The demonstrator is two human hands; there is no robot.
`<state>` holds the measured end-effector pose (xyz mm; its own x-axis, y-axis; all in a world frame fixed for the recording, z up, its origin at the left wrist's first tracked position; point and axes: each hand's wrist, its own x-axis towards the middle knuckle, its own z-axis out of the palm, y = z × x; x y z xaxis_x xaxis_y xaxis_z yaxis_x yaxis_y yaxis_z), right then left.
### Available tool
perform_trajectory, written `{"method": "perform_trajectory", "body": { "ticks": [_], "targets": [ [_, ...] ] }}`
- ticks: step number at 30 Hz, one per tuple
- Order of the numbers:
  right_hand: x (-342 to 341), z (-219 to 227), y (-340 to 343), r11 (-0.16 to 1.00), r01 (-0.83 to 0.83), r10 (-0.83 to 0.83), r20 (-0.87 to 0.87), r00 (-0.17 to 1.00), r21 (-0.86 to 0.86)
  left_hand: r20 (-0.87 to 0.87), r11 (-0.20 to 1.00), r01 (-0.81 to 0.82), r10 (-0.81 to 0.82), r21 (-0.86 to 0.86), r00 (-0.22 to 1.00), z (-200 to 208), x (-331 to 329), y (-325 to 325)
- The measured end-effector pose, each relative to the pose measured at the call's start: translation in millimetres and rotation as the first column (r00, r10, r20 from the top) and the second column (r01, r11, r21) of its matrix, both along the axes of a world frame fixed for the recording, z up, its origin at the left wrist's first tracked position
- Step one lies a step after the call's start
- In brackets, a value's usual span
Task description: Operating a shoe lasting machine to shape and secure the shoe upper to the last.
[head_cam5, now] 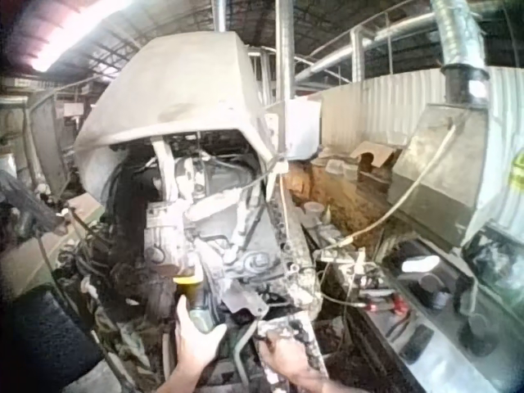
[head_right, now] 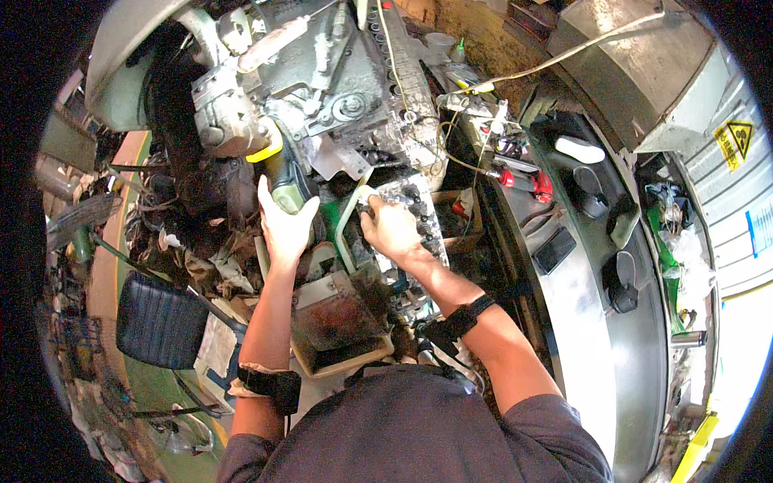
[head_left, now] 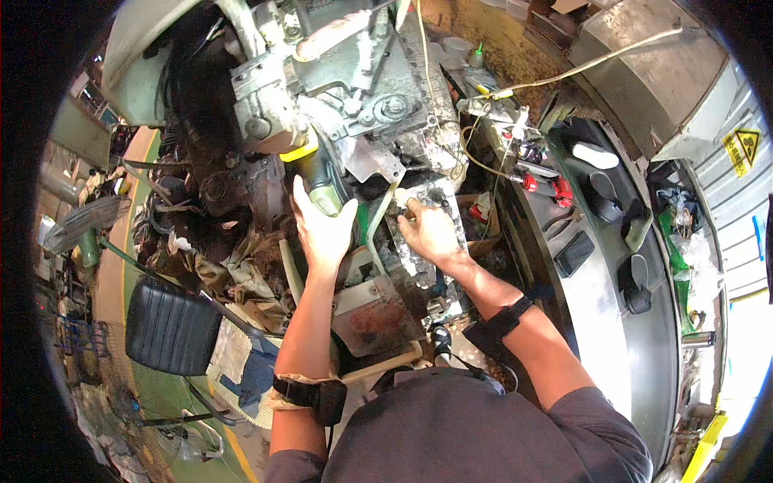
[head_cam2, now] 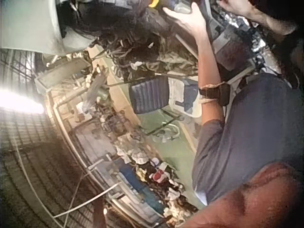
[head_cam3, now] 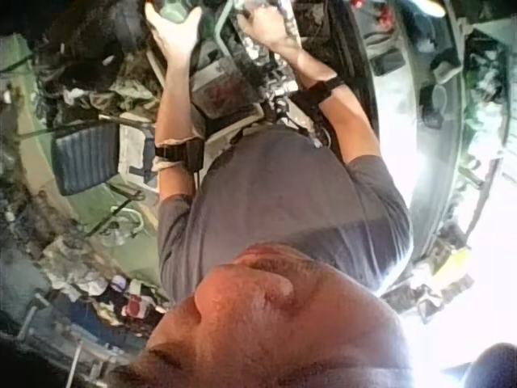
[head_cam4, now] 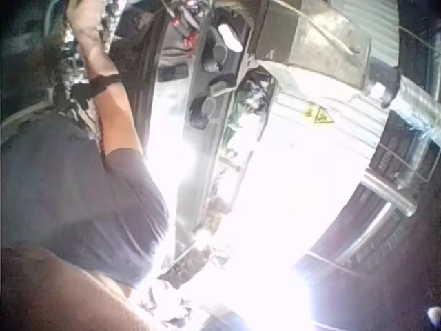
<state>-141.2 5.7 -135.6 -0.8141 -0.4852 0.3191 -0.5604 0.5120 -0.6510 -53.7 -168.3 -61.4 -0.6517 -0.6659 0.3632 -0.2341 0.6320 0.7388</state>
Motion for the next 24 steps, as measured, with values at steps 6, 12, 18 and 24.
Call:
{"method": "perform_trajectory", "body": {
  "ticks": [6, 12, 18, 24],
  "targets": [
    [1.2, 9.3, 3.0, 0.999, 0.02, -0.015, 0.101, 0.995, -0.05, 0.027, 1.0, -0.013, 0.013, 0.01, 1.0, -4.5, -1.4, 0.7],
    [0.4, 11.2, 2.6, 0.999, 0.009, -0.002, 0.124, 0.992, -0.053, 0.033, 1.0, -0.029, 0.029, 0.008, 0.999, -1.5, -0.2, 3.8],
    [1.0, 6.8, 0.7, 0.999, 0.028, -0.024, 0.158, 0.987, -0.025, 0.063, 0.999, -0.041, 0.04, 0.017, 0.997, 0.5, 1.5, 3.5],
    [0.9, 6.2, 1.4, 0.999, 0.019, -0.013, 0.134, 0.991, -0.047, 0.054, 0.999, -0.042, 0.041, 0.008, 0.998, -2.7, 2.7, 3.1]
  ]
}}
